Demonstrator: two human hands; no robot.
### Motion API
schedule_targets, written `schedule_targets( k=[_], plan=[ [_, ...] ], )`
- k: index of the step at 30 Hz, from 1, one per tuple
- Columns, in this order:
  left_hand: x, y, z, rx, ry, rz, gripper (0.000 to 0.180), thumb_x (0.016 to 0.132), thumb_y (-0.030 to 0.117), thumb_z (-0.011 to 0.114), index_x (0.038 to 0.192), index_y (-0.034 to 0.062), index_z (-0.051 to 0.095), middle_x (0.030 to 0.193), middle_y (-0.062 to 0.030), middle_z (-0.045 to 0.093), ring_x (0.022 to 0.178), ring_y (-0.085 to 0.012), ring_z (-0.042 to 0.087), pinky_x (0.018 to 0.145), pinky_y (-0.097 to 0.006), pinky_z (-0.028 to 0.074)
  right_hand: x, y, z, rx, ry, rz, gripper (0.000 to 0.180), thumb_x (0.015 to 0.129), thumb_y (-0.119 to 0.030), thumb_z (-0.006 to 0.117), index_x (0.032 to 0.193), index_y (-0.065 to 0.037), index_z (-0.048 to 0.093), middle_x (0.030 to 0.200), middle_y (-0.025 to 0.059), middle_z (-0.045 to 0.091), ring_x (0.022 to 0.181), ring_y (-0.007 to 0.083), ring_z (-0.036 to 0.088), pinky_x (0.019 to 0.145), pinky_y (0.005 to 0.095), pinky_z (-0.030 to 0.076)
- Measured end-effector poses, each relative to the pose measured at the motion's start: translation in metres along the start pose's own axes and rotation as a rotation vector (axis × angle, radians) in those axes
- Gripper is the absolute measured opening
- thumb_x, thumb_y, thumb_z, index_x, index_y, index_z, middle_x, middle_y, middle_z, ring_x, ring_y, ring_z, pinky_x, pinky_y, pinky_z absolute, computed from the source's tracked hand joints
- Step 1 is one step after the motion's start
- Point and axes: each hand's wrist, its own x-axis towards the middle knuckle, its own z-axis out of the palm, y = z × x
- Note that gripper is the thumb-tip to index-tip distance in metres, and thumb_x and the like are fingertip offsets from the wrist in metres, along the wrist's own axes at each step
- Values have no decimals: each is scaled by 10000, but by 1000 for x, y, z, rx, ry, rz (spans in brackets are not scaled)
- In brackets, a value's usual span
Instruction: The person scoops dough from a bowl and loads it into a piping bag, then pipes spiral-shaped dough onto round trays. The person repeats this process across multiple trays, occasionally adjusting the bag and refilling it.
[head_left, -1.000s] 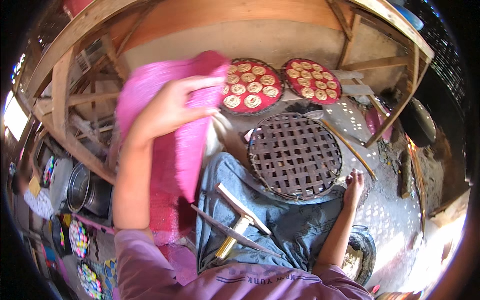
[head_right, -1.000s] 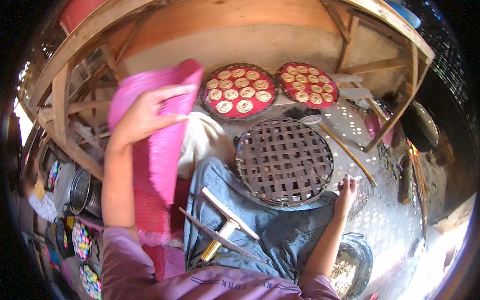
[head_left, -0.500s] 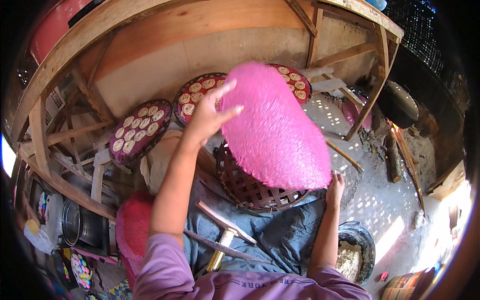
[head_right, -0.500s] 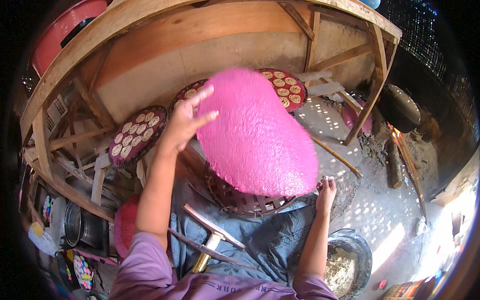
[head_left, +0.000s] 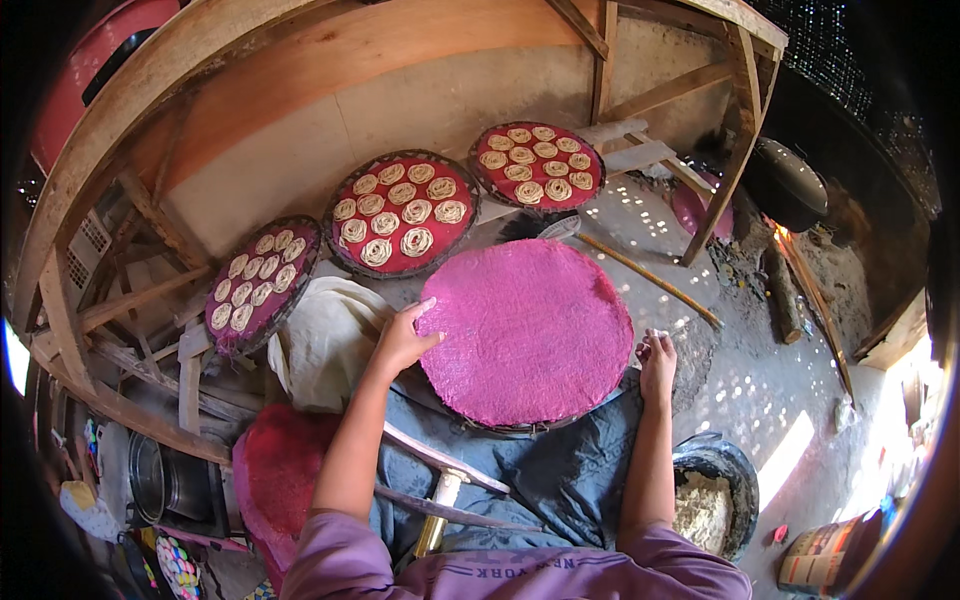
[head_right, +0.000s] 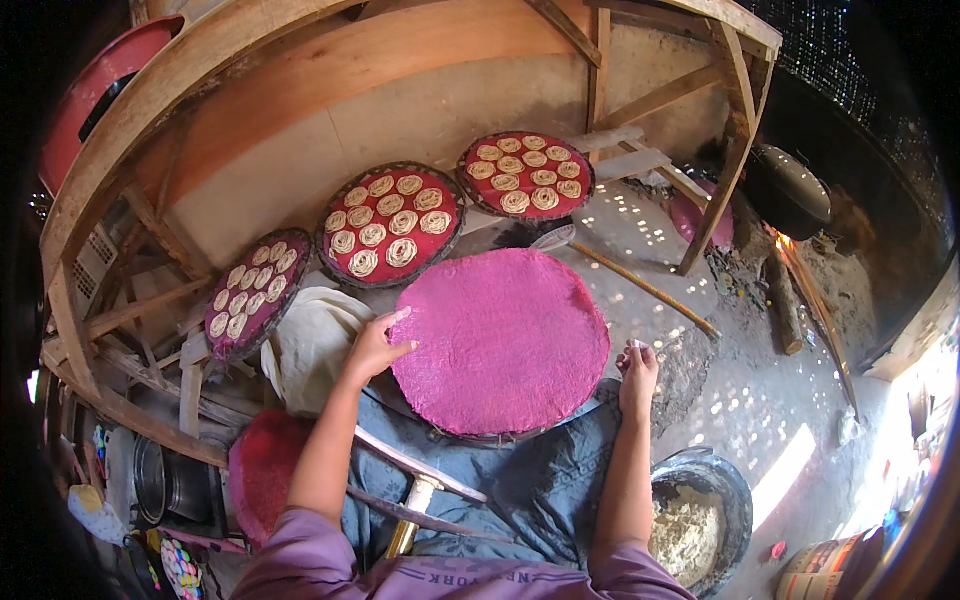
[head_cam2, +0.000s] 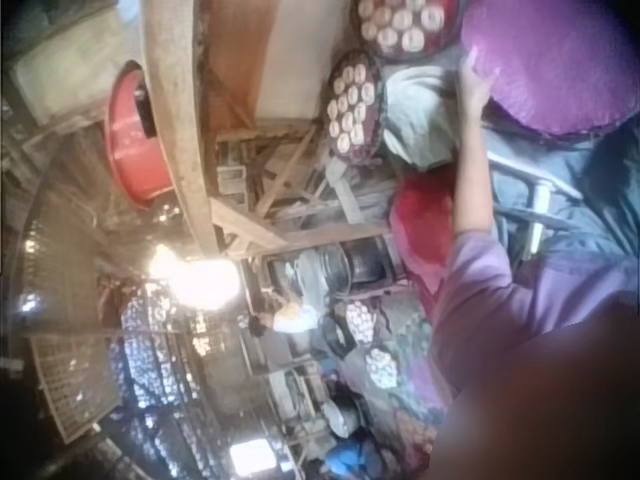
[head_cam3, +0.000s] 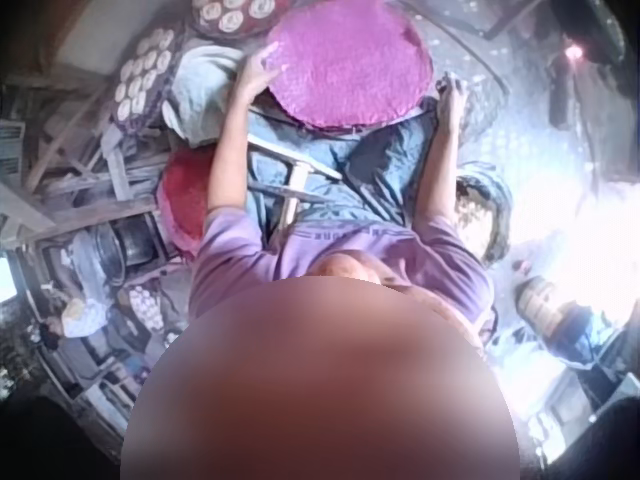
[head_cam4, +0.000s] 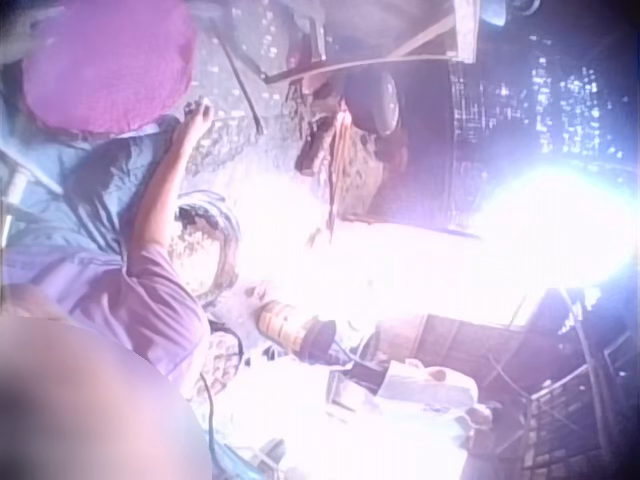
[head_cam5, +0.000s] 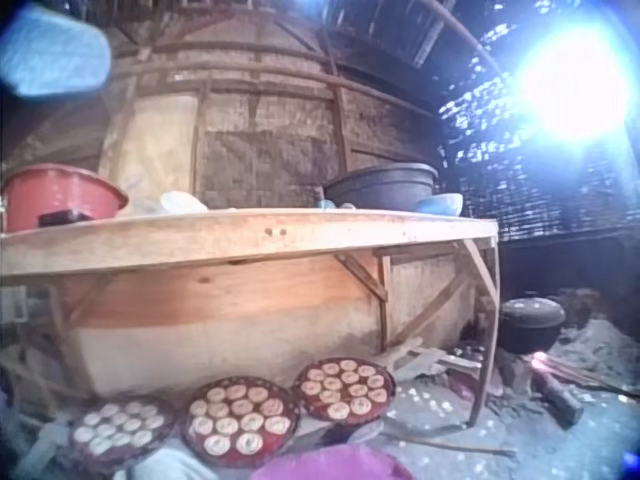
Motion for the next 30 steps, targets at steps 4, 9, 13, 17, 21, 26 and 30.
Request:
schedule_targets(
  k=[4,9,13,17,21,26,30],
  plan=[
    [-19,24,-17,238,162,64,704,772,160,774,1397,81,458,1383,-133,484,1141,-225,533,916,-307,460,8,-1,-12,-72,-53,2,208,946,-224,587,1022,-31,605,845,27,582,694,109,546,654,246,458],
    [-89,25,-78,-166,312,-13,651,849,220,724,1410,82,425,1362,-84,493,1044,-170,553,875,-304,451,40,23,-75,-683,-205,-7,443,991,-333,492,1297,-19,556,1180,126,623,944,188,617,828,302,494],
    [-180,10,-72,-513,550,-196,516,955,203,583,1417,72,395,1361,-111,483,1059,-162,554,903,-298,450,54,70,-132,-1098,-149,318,490,959,-449,492,1244,-69,609,1195,162,627,1049,288,612,890,395,478],
    [-251,22,2,-938,735,-402,432,999,283,500,1363,77,391,1266,-92,495,983,-168,560,866,-317,465,55,78,-159,-1762,291,-271,291,918,-347,519,993,-102,657,1034,155,621,974,360,616,821,503,479],
    [-277,38,53,-837,893,-478,374,994,221,517,1305,60,386,1162,-67,479,985,-147,513,869,-294,426,84,16,-106,-1459,437,-702,256,829,-210,706,1023,-96,584,1082,156,550,1000,359,584,821,475,485],
    [-278,22,46,-858,1082,-651,467,949,242,604,1312,84,358,1121,-23,466,1045,-128,453,869,-250,358,51,-93,15,-436,59,-948,230,941,-214,627,1050,-21,567,950,104,589,871,179,584,792,305,482],
    [-274,2,49,-1074,1094,-640,357,943,289,609,1202,94,461,975,17,505,902,-97,479,816,-250,372,-82,-122,66,-238,-516,-785,234,1004,-230,494,975,-4,549,855,88,597,766,174,569,731,317,453]
  ],
)
